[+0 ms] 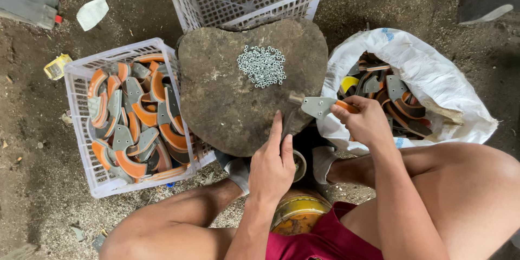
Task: The person sits on the ground and repeatedly picks up small metal washers, places them into holes on curved metal blades, and hammers them into place using a hammer and a stone as an anvil. Finished blades are placed into a white plastic basket.
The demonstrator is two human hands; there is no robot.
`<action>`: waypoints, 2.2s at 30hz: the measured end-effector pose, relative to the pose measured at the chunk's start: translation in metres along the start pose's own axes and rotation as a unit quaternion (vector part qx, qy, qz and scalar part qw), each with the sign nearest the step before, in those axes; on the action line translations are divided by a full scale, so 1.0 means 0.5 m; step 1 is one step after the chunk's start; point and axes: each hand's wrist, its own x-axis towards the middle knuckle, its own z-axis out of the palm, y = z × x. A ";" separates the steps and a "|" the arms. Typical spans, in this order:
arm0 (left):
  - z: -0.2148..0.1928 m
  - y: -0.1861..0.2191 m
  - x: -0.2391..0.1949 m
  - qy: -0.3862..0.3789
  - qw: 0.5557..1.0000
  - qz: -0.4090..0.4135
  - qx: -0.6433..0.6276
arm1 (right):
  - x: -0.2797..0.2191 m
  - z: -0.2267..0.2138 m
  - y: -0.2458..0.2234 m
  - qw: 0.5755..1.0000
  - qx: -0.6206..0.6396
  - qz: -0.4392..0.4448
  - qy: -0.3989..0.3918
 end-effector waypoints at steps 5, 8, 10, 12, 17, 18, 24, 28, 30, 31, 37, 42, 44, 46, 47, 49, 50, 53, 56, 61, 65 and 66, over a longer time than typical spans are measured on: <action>-0.007 0.035 -0.021 0.055 0.991 0.102 -0.063 | 0.007 0.008 0.004 0.999 0.037 -0.035 -0.015; -0.001 0.036 -0.032 0.121 0.961 0.236 -0.074 | 0.013 0.005 0.005 0.999 0.033 -0.023 -0.023; 0.010 0.031 -0.025 0.135 0.955 0.259 -0.058 | 0.010 0.004 0.001 0.999 0.033 -0.019 -0.022; 0.023 0.026 -0.007 0.127 0.967 0.217 -0.033 | 0.002 0.003 -0.007 0.999 0.025 -0.014 -0.017; 0.021 0.011 0.000 0.010 1.000 0.011 0.009 | -0.001 -0.001 -0.007 1.000 -0.004 -0.027 -0.015; 0.017 0.006 0.001 0.041 0.998 0.033 -0.031 | 0.008 0.000 -0.006 1.000 -0.001 -0.023 -0.018; -0.022 -0.030 -0.053 0.082 0.992 -0.032 -0.093 | 0.009 -0.001 0.021 0.997 0.039 -0.063 -0.031; -0.016 -0.055 -0.093 0.076 0.983 -0.130 -0.103 | 0.001 -0.017 -0.022 0.987 0.145 -0.045 -0.047; -0.009 -0.066 -0.092 0.068 0.977 -0.163 -0.115 | 0.005 -0.018 -0.082 0.989 0.137 -0.042 -0.021; -0.005 -0.071 -0.091 0.061 0.976 -0.173 -0.118 | 0.019 -0.024 -0.123 0.994 0.102 -0.041 0.008; -0.016 -0.078 -0.089 0.022 0.969 -0.221 -0.107 | 0.161 -0.016 -0.360 0.936 0.247 -0.240 -0.077; -0.013 -0.083 -0.091 0.046 0.976 -0.169 -0.129 | 0.274 -0.159 -0.233 0.933 -0.214 -0.254 0.138; -0.009 -0.087 -0.090 0.030 0.969 -0.202 -0.138 | 0.340 -0.198 -0.136 0.932 -0.322 -0.141 0.084; -0.003 -0.092 -0.089 0.032 0.972 -0.191 -0.134 | 0.375 -0.182 0.014 0.923 -0.378 0.032 -0.067; -0.002 -0.094 -0.090 0.031 0.974 -0.185 -0.130 | 0.375 -0.155 0.098 0.908 -0.380 0.100 -0.147; 0.000 -0.093 -0.094 0.036 0.979 -0.159 -0.124 | 0.338 -0.089 0.247 0.929 -0.332 0.149 -0.070; 0.002 -0.091 -0.091 0.044 0.981 -0.145 -0.122 | 0.319 -0.040 0.295 0.940 -0.302 0.158 -0.023; 0.001 -0.084 -0.091 0.034 0.984 -0.153 -0.085 | 0.281 0.037 0.326 0.948 -0.281 0.131 0.074; -0.009 -0.076 -0.086 -0.002 0.980 -0.186 -0.076 | 0.273 0.031 0.271 0.941 -0.292 0.125 0.113; -0.010 -0.066 -0.083 0.000 0.976 -0.205 -0.072 | 0.202 -0.109 0.099 0.914 -0.315 0.193 0.165; 0.000 -0.076 -0.088 0.020 0.983 -0.164 -0.081 | -0.003 -0.294 -0.015 0.969 -0.164 0.028 0.185; 0.001 -0.080 -0.091 0.016 0.982 -0.171 -0.080 | -0.060 -0.317 -0.036 0.977 -0.093 -0.027 0.192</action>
